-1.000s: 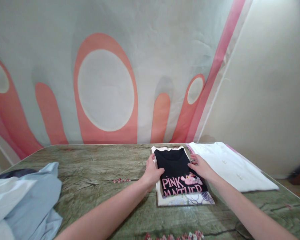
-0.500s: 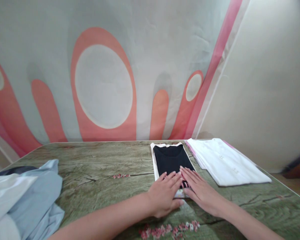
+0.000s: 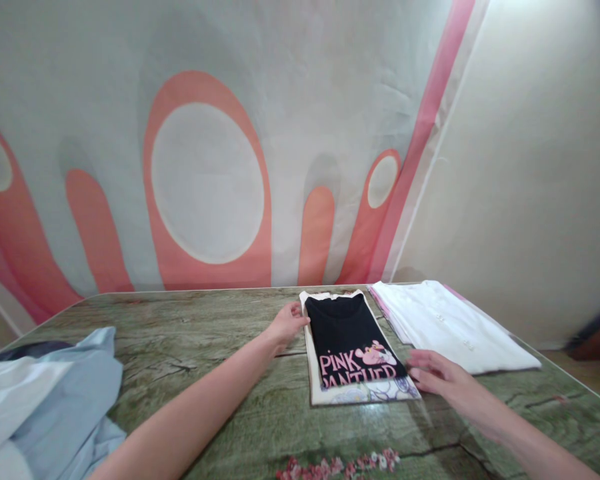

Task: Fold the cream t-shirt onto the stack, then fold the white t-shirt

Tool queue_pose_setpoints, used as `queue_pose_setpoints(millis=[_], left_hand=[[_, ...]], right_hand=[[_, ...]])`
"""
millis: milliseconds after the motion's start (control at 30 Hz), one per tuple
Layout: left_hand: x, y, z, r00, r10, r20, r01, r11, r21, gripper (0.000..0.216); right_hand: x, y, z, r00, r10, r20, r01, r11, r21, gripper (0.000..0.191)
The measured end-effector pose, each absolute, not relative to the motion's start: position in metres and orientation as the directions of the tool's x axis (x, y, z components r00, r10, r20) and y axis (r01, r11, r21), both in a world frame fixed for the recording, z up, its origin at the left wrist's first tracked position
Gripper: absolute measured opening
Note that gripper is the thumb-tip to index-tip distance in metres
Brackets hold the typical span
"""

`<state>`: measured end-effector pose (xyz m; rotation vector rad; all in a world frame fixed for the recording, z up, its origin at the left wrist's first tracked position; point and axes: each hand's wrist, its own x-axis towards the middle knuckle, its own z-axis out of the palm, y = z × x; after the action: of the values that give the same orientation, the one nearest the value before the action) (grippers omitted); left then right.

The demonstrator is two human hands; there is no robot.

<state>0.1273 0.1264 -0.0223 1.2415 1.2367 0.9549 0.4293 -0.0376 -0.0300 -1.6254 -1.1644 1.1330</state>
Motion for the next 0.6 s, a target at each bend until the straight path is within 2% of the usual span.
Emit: queue_pose_setpoints(millis=[100, 200, 300, 400, 500, 600], left_hand=[[0.132, 0.144, -0.018, 0.050, 0.970, -0.239, 0.117, 0.232, 0.966, 0.052], [0.137, 0.166, -0.012, 0.095, 0.945, -0.313, 0.174, 0.294, 0.940, 0.039], [0.142, 0.186, -0.005, 0.141, 0.911, -0.388, 0.277, 0.340, 0.899, 0.028], [0.149, 0.199, -0.003, 0.189, 0.877, -0.442, 0.368, 0.354, 0.860, 0.032], [0.154, 0.201, -0.004, 0.234, 0.862, -0.450, 0.408, 0.333, 0.850, 0.034], [0.155, 0.195, -0.006, 0.275, 0.863, -0.424, 0.396, 0.300, 0.868, 0.031]], right_hand=[[0.426, -0.045, -0.018, 0.133, 0.929, -0.345, -0.061, -0.340, -0.939, 0.044], [0.422, -0.044, -0.013, 0.121, 0.902, -0.415, -0.179, -0.391, -0.903, 0.042], [0.415, -0.032, -0.015, 0.106, 0.893, -0.438, -0.108, -0.427, -0.898, 0.040], [0.403, -0.019, -0.015, 0.024, 0.888, -0.460, -0.020, -0.460, -0.888, 0.038], [0.393, -0.010, -0.013, -0.042, 0.879, -0.476, 0.071, -0.472, -0.879, 0.034], [0.388, -0.010, -0.011, -0.021, 0.884, -0.468, 0.103, -0.463, -0.880, 0.032]])
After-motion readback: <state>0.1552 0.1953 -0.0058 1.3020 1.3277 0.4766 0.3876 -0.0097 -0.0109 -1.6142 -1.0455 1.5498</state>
